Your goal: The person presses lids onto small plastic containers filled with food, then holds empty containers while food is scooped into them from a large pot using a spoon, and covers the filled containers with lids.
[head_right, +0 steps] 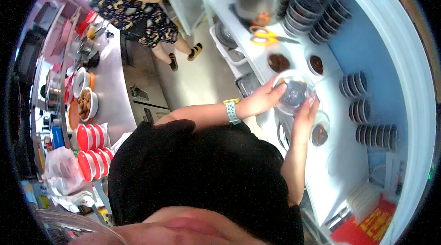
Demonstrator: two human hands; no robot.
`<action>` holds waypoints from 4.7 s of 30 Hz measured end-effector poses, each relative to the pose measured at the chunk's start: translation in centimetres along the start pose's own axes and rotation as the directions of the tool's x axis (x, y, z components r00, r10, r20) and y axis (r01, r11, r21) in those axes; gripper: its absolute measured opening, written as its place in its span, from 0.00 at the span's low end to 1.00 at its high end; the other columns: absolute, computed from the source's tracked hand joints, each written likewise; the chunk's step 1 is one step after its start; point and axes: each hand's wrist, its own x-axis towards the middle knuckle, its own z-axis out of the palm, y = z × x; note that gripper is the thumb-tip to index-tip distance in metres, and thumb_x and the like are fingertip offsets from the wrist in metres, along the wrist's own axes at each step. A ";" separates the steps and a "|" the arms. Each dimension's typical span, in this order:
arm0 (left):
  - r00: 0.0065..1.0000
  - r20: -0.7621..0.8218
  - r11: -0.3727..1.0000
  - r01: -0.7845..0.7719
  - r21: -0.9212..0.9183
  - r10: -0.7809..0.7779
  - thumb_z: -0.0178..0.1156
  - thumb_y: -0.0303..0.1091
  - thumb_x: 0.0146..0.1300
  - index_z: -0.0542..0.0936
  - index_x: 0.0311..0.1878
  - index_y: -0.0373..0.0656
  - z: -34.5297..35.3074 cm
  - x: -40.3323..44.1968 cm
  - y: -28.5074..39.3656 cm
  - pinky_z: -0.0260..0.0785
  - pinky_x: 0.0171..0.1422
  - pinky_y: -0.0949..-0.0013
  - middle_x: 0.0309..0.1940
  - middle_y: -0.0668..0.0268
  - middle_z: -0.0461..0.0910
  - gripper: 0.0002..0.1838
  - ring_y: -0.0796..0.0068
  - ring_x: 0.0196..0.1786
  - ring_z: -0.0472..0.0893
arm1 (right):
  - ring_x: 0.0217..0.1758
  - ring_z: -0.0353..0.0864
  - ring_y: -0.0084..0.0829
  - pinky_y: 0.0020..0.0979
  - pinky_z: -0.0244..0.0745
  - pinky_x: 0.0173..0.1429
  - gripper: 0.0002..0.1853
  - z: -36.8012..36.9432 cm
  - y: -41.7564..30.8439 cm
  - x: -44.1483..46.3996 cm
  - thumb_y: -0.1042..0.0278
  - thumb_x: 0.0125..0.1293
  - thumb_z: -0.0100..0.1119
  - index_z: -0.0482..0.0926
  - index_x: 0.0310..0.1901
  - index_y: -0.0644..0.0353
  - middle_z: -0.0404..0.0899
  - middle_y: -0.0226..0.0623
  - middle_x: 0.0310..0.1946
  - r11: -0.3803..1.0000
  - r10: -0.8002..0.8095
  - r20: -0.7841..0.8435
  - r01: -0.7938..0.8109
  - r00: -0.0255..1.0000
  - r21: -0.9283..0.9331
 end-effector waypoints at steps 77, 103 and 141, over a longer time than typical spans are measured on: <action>0.371 0.287 0.075 -0.717 0.693 0.883 0.50 0.25 0.62 0.76 0.37 0.35 -2.1 -2.3 14.9 0.74 0.45 0.69 0.40 0.59 0.80 0.06 0.65 0.42 0.80 | 0.45 0.80 0.38 0.31 0.76 0.48 0.37 -38.5 12.6 -6.1 0.60 0.58 0.69 0.65 0.64 0.68 0.77 0.48 0.47 0.740 -0.026 -0.589 -0.381 0.808 -0.555; 0.969 -0.128 0.843 -0.114 0.525 0.211 0.57 0.29 0.60 0.70 0.55 0.37 -10.8 6.1 -5.7 0.70 0.48 0.66 0.49 0.54 0.73 0.19 0.66 0.51 0.73 | 0.70 0.63 0.46 0.40 0.58 0.73 0.44 -30.2 8.0 -3.7 0.55 0.58 0.68 0.56 0.70 0.66 0.60 0.57 0.68 0.611 -0.417 -0.528 -0.202 0.740 -0.765; 0.908 0.259 0.923 0.367 -0.112 -0.330 0.43 0.37 0.76 0.70 0.65 0.38 -4.7 9.1 3.2 0.72 0.57 0.74 0.55 0.65 0.76 0.20 0.78 0.56 0.76 | 0.39 0.84 0.30 0.27 0.82 0.34 0.39 0.1 -2.9 8.7 0.35 0.71 0.40 0.68 0.61 0.70 0.79 0.46 0.50 0.780 0.388 0.389 -0.522 0.836 0.344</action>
